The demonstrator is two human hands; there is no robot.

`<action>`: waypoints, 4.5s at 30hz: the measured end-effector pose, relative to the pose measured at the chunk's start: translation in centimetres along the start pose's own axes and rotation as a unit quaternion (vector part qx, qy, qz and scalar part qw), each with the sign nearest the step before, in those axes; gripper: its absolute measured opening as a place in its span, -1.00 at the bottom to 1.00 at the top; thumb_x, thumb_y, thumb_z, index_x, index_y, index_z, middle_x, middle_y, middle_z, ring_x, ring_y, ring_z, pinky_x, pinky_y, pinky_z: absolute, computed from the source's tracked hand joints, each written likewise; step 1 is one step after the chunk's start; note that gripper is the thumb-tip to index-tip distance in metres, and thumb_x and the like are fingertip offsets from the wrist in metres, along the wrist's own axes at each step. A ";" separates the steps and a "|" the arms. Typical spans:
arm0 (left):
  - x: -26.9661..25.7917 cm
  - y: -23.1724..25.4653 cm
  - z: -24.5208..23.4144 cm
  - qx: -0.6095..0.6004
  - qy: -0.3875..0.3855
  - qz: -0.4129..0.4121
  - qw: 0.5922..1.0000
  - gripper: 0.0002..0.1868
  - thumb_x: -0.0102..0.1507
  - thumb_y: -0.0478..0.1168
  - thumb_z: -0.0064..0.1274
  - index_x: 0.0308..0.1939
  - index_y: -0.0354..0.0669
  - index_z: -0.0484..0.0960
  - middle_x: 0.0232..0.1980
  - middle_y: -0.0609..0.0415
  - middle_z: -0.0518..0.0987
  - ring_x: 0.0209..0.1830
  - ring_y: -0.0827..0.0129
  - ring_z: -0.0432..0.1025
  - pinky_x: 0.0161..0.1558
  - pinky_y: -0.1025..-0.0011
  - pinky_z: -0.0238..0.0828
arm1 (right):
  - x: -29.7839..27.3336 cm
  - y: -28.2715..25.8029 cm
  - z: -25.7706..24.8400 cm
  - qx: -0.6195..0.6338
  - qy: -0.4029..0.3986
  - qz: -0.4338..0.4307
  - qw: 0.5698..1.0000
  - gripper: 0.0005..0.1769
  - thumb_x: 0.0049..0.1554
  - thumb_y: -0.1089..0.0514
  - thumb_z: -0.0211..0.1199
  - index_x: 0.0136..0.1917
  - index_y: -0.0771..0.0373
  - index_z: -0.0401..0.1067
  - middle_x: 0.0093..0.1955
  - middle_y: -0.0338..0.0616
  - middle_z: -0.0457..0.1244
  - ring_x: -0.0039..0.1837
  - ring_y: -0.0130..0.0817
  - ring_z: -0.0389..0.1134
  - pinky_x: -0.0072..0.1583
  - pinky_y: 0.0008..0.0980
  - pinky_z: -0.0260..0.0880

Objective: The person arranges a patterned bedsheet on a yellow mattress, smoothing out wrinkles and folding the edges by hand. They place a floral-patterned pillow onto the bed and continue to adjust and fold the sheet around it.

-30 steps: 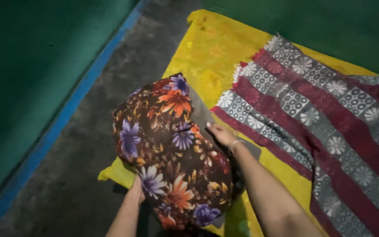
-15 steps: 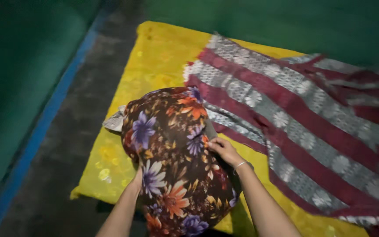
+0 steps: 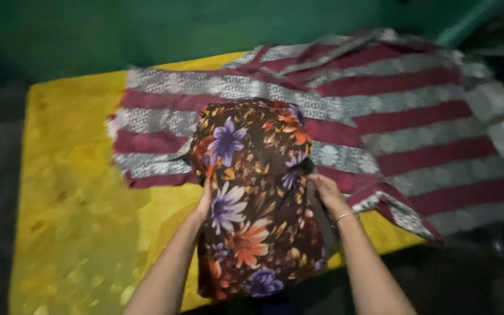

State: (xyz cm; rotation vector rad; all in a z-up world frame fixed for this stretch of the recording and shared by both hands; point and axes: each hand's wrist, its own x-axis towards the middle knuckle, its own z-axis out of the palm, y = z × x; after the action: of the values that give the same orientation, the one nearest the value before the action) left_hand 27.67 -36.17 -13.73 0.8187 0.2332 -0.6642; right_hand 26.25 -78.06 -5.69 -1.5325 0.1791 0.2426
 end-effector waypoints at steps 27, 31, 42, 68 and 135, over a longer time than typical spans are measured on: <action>32.6 -15.0 38.7 0.621 0.008 0.087 0.779 -0.06 0.33 0.47 -0.54 0.66 0.12 -0.25 0.70 -0.16 -0.26 0.68 -0.09 -0.31 0.57 0.13 -0.33 | 0.5 -9.2 -35.4 -0.524 0.159 0.053 0.835 -0.07 -0.01 -0.52 0.29 0.52 -0.15 0.31 0.65 -0.04 -0.03 0.69 0.09 -0.15 0.64 0.17 -0.36; 27.7 -12.3 36.2 0.664 0.052 0.057 0.743 -0.07 0.31 0.47 -0.51 0.65 0.15 -0.17 0.71 -0.06 -0.14 0.69 -0.05 -0.22 0.58 0.08 -0.32 | 1.9 -6.9 -32.3 -0.558 0.135 0.015 0.819 -0.12 0.04 -0.44 0.30 0.49 -0.03 0.30 0.63 -0.05 0.05 0.66 -0.03 -0.05 0.63 0.13 -0.30; 19.5 -10.9 22.9 0.668 0.096 0.036 0.737 -0.06 0.31 0.38 -0.25 0.64 0.05 -0.10 0.66 -0.16 -0.03 0.66 -0.06 -0.12 0.56 0.18 -0.16 | 0.9 4.0 -19.7 -0.635 -0.058 0.071 0.767 -0.24 0.11 0.04 0.20 0.58 -0.15 0.22 0.53 0.03 0.15 0.53 0.01 0.18 0.48 -0.01 0.21; 17.2 -14.1 25.0 0.642 0.077 0.021 0.762 -0.14 0.27 0.08 0.04 0.61 0.30 0.01 0.41 -0.23 0.44 0.37 -0.04 0.43 0.31 0.19 0.38 | -3.4 10.8 -31.6 -0.284 0.306 -0.009 0.909 -0.47 0.05 0.18 0.38 0.30 0.23 0.45 -0.07 -0.04 0.41 -0.04 -0.21 0.47 0.03 -0.27 0.47; 52.9 -34.7 48.2 0.165 0.226 -0.110 0.954 -0.11 0.23 0.56 -0.14 0.51 0.36 0.04 -0.23 0.06 0.46 -0.37 0.19 0.33 -0.36 0.17 0.32 | 15.8 7.1 -80.8 -0.403 0.103 0.206 0.886 -0.37 0.36 -0.25 -0.13 0.47 0.19 0.31 0.37 0.21 0.30 0.42 0.08 0.27 0.41 -0.09 0.22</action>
State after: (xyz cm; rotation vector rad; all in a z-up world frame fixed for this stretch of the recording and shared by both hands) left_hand 44.13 -113.11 -25.26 1.2776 0.6477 -0.7275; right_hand 42.48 -157.96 -19.38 -2.3455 0.6380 0.5383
